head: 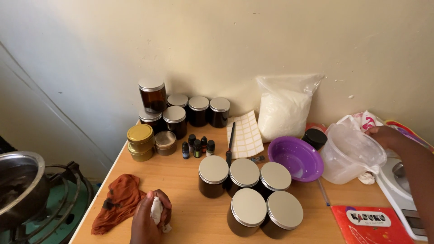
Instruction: Cleaning the exterior of dark glass jars with silver lids using a cloth or tissue to remove residue.
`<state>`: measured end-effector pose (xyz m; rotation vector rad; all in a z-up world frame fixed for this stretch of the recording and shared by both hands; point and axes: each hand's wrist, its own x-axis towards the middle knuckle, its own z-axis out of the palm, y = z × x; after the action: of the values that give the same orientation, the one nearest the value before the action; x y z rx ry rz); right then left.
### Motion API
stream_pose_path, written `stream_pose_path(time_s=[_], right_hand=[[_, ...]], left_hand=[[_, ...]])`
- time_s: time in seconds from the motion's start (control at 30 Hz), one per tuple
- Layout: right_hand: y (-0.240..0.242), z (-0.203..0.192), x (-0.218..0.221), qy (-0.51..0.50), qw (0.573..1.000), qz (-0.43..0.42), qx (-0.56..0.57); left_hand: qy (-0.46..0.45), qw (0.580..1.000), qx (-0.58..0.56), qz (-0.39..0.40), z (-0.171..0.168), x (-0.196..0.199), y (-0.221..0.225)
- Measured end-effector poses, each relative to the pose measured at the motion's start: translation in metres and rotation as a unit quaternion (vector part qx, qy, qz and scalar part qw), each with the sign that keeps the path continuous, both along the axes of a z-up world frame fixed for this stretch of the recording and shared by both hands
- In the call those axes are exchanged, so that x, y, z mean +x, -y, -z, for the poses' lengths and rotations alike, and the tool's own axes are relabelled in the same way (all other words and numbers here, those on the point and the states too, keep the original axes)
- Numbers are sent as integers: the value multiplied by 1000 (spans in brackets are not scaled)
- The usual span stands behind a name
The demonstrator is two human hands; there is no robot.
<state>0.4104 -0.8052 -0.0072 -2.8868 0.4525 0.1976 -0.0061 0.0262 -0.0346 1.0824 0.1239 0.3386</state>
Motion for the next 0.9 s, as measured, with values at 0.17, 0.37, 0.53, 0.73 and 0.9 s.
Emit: stream_pose_path(time_s=[0.17,0.37,0.53,0.73,0.9], right_hand=[[-73,-37,-73,85,992,30,89],[-72,-33,-65,76,993,24,86],[-76,-40,-71,66,994,40,83],[-112,-65,-106,80,993,50,70],[-102,-52,-100,122,987,6,107]], left_hand=[[9,1000,-6,-1,0,1,1],[13,1000,-9,10,3,0,0],[22,1000,1,16,2,1,0],[27,999,-12,30,5,1,-1],[26,999,-10,28,9,3,-2]])
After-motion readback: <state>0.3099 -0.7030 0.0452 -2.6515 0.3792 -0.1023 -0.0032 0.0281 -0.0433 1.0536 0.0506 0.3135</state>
